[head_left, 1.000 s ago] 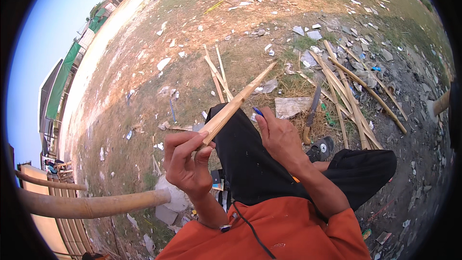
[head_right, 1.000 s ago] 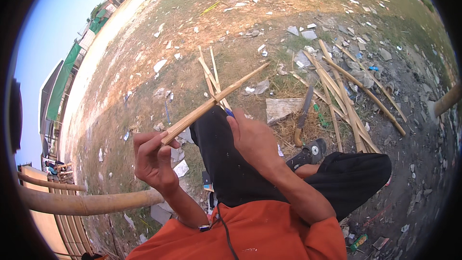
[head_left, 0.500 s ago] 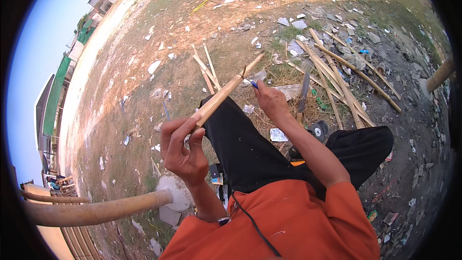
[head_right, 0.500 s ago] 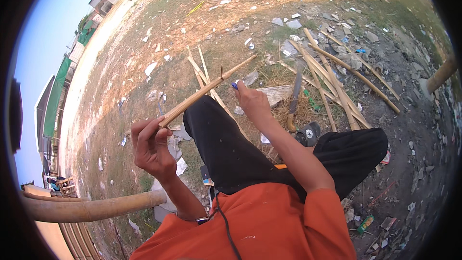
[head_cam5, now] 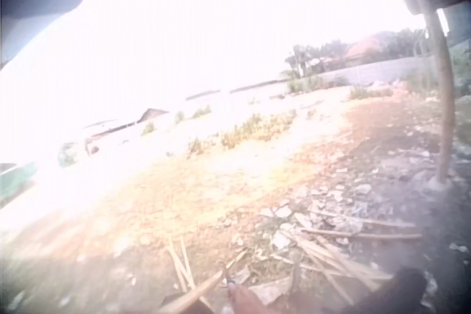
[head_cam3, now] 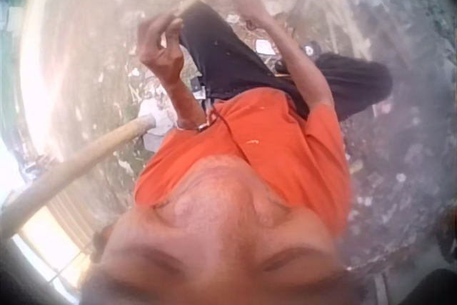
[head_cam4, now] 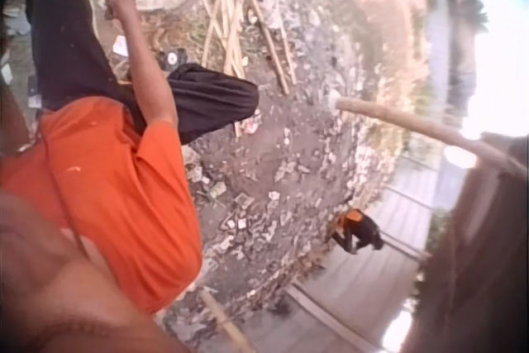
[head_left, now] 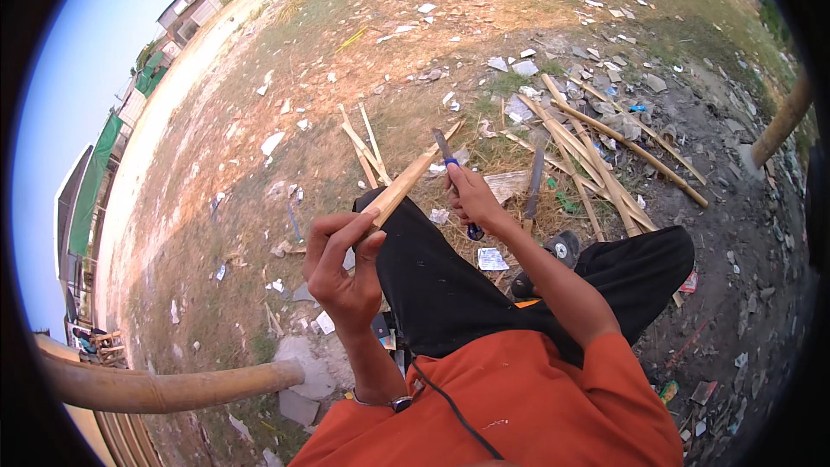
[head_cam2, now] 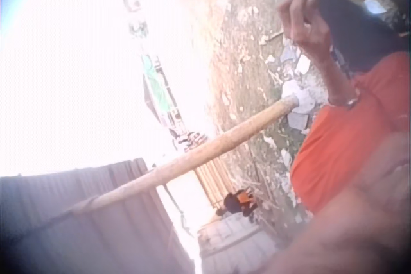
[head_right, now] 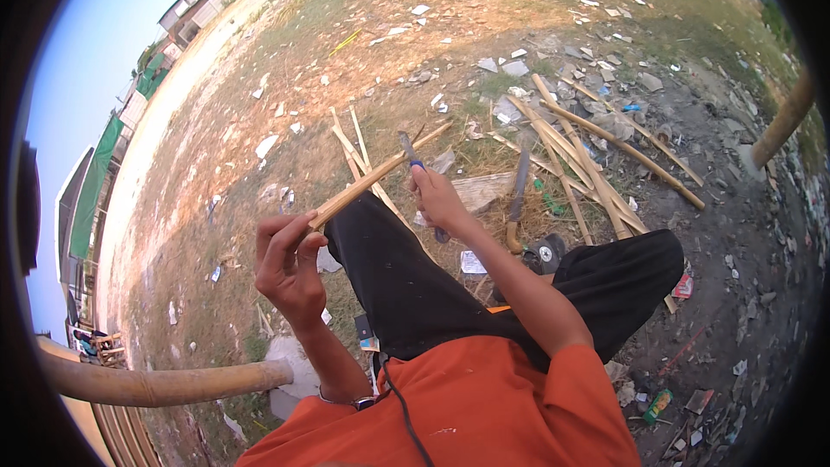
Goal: The person sits on the ground and uses a small knife to sharpen a thin bamboo stick. They hold the stick in their left hand and carefully shave the wood with the knife in their right hand, rotating the stick to work on different sides.
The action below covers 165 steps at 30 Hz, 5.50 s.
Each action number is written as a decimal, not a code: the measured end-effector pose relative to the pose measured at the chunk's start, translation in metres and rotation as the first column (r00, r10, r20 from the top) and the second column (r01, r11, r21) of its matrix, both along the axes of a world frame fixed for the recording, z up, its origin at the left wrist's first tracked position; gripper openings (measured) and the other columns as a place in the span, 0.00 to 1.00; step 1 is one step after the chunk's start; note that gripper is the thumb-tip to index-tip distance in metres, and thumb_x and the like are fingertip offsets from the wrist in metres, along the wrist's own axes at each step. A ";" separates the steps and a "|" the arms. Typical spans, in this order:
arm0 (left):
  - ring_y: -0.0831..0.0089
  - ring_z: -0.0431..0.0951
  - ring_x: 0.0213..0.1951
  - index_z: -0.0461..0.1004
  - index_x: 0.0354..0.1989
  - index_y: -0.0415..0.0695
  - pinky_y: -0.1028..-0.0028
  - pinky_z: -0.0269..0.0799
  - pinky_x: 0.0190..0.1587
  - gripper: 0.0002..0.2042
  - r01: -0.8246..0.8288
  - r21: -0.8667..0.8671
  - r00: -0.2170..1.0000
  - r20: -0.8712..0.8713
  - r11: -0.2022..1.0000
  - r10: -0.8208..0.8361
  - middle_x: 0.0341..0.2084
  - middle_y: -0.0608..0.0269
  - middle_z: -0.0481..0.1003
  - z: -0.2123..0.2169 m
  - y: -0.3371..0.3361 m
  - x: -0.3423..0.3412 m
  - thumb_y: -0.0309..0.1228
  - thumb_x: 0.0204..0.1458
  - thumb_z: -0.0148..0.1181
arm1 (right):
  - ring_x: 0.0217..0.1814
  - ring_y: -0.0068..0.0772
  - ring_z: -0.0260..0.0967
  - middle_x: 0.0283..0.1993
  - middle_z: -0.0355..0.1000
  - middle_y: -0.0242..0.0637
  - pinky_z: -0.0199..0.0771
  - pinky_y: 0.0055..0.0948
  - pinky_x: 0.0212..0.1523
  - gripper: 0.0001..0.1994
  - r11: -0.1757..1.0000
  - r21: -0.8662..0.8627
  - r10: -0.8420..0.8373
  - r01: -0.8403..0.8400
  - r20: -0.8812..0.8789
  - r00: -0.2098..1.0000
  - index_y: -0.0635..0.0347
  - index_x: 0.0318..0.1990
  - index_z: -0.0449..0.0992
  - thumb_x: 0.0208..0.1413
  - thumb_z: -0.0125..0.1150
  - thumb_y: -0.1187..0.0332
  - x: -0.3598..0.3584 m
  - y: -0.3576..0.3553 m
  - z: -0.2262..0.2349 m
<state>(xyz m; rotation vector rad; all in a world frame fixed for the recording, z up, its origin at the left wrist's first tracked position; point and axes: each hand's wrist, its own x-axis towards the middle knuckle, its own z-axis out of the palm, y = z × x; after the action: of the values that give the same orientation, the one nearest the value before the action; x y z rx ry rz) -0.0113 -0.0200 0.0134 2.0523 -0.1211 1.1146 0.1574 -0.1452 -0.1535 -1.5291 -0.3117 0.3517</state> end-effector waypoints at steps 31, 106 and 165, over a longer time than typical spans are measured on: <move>0.75 0.60 0.24 0.73 0.38 0.46 0.75 0.55 0.24 0.08 0.069 0.262 0.972 0.202 0.963 -0.124 0.29 0.59 0.63 0.003 0.022 -0.003 0.36 0.59 0.55 | 0.24 0.57 0.67 0.20 0.65 0.50 0.62 0.46 0.27 0.16 0.974 -0.141 0.209 -0.175 0.277 0.938 0.63 0.40 0.66 0.66 0.45 0.57 -0.055 -0.042 0.105; 0.73 0.63 0.26 0.75 0.37 0.46 0.73 0.57 0.28 0.08 0.064 0.290 0.960 0.244 0.955 -0.138 0.27 0.60 0.66 0.013 0.027 -0.016 0.37 0.55 0.59 | 0.31 0.62 0.70 0.25 0.71 0.57 0.66 0.49 0.33 0.25 0.840 -0.477 -0.159 0.259 0.240 0.958 0.67 0.33 0.72 0.65 0.43 0.49 -0.028 -0.088 0.027; 0.76 0.72 0.23 0.76 0.33 0.33 0.81 0.71 0.20 0.16 -0.033 -0.292 0.991 0.111 0.956 0.068 0.24 0.55 0.72 0.003 -0.005 -0.017 0.21 0.37 0.76 | 0.19 0.58 0.64 0.16 0.62 0.48 0.59 0.47 0.18 0.14 0.971 -0.191 0.209 -0.147 0.370 0.905 0.61 0.33 0.62 0.67 0.45 0.60 -0.088 -0.007 0.108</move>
<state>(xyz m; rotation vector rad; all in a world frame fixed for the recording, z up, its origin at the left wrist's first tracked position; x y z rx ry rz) -0.0282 -0.0251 0.0164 1.7368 0.0344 1.2111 0.0689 -0.1521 -0.0451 -1.7306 -0.7565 0.2169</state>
